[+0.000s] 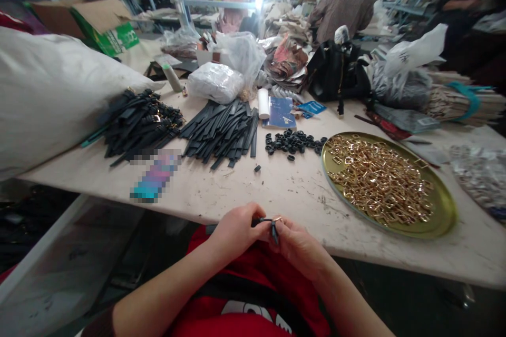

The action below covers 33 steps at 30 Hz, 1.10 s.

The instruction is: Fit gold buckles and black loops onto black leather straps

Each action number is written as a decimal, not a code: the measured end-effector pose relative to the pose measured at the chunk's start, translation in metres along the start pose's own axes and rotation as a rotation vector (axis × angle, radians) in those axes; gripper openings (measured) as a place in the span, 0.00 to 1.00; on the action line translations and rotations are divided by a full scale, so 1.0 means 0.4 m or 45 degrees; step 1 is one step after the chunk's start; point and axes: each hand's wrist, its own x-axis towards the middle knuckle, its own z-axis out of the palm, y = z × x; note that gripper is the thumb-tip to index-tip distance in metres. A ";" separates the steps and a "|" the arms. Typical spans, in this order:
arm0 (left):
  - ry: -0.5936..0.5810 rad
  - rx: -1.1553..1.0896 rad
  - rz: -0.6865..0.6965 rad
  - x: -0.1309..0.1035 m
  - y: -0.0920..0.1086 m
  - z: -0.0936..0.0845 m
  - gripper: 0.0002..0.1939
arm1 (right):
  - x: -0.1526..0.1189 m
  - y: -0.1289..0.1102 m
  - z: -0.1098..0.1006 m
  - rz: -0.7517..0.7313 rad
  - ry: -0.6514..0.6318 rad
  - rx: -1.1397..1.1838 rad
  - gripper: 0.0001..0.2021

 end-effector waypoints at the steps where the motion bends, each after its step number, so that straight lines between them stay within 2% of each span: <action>1: -0.026 -0.054 0.004 -0.010 0.004 0.001 0.12 | -0.007 0.002 0.000 -0.062 0.030 -0.069 0.14; 3: -0.067 -0.209 0.019 -0.029 0.010 0.003 0.11 | -0.018 0.007 0.000 -0.240 0.174 -0.293 0.15; 7: -0.099 -0.424 0.026 -0.056 0.011 0.006 0.10 | -0.028 0.016 -0.002 -0.604 0.630 -0.900 0.13; 9: -0.125 -0.477 0.023 -0.064 0.009 0.005 0.11 | -0.031 0.019 -0.003 -0.685 0.718 -1.051 0.10; 11: -0.165 -0.511 0.027 -0.067 0.006 0.002 0.12 | -0.034 0.020 -0.004 -0.652 0.620 -1.088 0.10; 14: -0.232 -0.525 0.006 -0.068 0.003 0.004 0.12 | -0.040 0.022 -0.008 -0.520 0.365 -1.100 0.07; 20: -0.328 -0.672 -0.138 -0.058 -0.010 0.027 0.16 | -0.054 0.016 -0.014 -0.536 0.239 -1.444 0.03; 23: -0.399 -0.716 -0.210 -0.046 -0.007 0.030 0.17 | -0.055 0.008 -0.022 -0.534 0.124 -1.458 0.03; 25: -0.423 -0.723 -0.228 -0.035 -0.002 0.025 0.17 | -0.049 0.009 -0.031 -0.512 0.110 -1.326 0.06; 28: -0.453 -0.623 -0.190 -0.016 0.002 0.009 0.13 | -0.034 0.019 -0.046 -0.511 0.204 -1.124 0.08; 30: -0.531 -0.493 -0.162 -0.003 0.001 -0.002 0.10 | -0.022 0.026 -0.055 -0.507 0.234 -1.111 0.09; 33: -0.583 -0.362 -0.164 0.015 0.002 -0.013 0.15 | -0.006 0.025 -0.065 -0.491 0.193 -1.187 0.09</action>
